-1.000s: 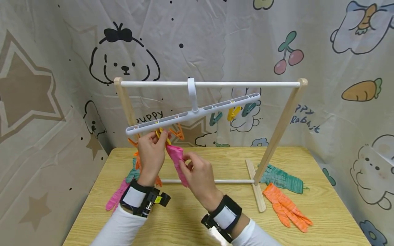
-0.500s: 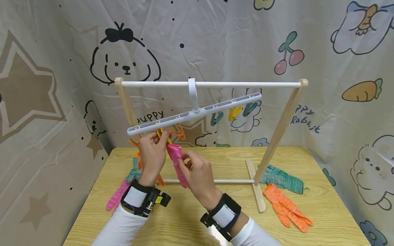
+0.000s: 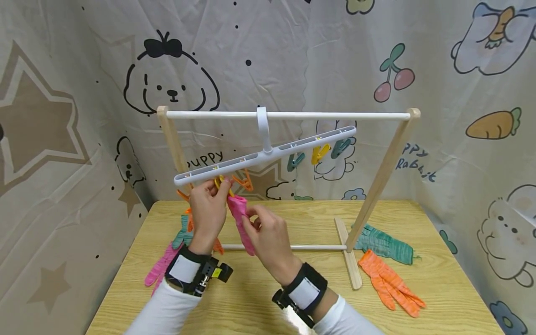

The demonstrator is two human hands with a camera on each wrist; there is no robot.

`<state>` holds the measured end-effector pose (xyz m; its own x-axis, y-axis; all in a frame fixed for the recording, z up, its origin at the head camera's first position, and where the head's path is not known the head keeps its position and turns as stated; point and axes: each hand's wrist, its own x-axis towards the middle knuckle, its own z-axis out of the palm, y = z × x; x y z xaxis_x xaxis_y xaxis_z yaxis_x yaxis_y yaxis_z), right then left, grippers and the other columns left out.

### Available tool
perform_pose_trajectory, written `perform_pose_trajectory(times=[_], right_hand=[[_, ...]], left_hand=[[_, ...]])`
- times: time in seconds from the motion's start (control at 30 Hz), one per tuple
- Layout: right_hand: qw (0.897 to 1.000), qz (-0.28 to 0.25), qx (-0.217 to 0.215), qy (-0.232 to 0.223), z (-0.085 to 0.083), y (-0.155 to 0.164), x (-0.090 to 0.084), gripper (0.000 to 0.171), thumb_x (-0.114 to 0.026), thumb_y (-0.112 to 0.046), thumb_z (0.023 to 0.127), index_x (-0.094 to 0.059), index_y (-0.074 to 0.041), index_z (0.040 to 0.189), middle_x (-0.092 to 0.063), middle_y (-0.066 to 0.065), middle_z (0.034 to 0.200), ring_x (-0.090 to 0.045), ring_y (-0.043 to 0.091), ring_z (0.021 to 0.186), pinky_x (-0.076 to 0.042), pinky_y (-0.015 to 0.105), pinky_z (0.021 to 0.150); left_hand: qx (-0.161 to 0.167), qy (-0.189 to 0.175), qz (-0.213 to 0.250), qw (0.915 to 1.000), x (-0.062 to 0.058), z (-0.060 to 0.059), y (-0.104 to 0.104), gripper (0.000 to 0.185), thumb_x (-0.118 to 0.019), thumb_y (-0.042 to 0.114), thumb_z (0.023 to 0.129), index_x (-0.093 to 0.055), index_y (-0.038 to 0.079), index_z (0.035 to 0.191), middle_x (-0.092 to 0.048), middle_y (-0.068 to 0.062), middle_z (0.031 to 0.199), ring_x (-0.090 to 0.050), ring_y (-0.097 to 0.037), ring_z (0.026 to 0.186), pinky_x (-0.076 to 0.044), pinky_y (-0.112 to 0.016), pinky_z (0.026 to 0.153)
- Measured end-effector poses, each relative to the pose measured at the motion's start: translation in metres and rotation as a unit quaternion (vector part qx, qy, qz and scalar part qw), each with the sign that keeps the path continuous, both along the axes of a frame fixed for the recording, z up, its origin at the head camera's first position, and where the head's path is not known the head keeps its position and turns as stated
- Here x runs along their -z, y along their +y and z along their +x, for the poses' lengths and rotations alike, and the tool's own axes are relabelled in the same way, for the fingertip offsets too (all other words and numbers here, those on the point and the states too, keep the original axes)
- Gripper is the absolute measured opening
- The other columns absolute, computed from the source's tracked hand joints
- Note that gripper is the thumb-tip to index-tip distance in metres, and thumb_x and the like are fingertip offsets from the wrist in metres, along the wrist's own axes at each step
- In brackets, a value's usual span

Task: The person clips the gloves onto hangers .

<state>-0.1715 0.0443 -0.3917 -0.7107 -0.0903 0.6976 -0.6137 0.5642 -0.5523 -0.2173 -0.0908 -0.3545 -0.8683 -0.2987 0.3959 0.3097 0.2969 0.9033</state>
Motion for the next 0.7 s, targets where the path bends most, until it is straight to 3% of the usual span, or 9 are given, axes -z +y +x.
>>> perform_pose_trajectory(times=[0.13,0.57,0.7], right_hand=[[1.0,-0.005,-0.002,0.0,0.0002,0.0,-0.0006,0.011,-0.075,-0.005,0.089,-0.067,-0.004,0.095,-0.075,0.007,0.085,-0.063,0.012,0.061,-0.048,0.013,0.056],[1.0,-0.001,0.005,0.006,-0.0003,-0.0019,-0.0025,0.01,-0.075,-0.006,0.089,-0.067,-0.004,0.095,-0.075,0.006,0.084,-0.062,0.011,0.059,-0.047,0.014,0.055],[1.0,-0.004,0.003,0.0,-0.0005,-0.0021,-0.0032,0.01,-0.075,-0.006,0.089,-0.067,-0.003,0.095,-0.075,0.007,0.084,-0.062,0.012,0.06,-0.047,0.014,0.055]], left_hand=[[-0.009,0.001,-0.008,0.9999,0.001,-0.0006,0.0006,0.027,-0.065,0.019,0.098,-0.077,-0.004,0.089,-0.076,-0.022,0.083,-0.038,0.005,0.045,-0.021,-0.017,0.043],[-0.004,0.004,-0.005,1.0,0.001,0.0003,0.0008,0.026,-0.065,0.022,0.098,-0.078,-0.001,0.094,-0.078,-0.018,0.092,-0.052,0.004,0.051,-0.025,-0.016,0.043],[-0.012,0.008,-0.014,0.9998,0.0011,-0.0001,0.001,0.026,-0.066,0.021,0.097,-0.078,-0.002,0.092,-0.078,-0.018,0.089,-0.047,0.005,0.049,-0.024,-0.016,0.043]])
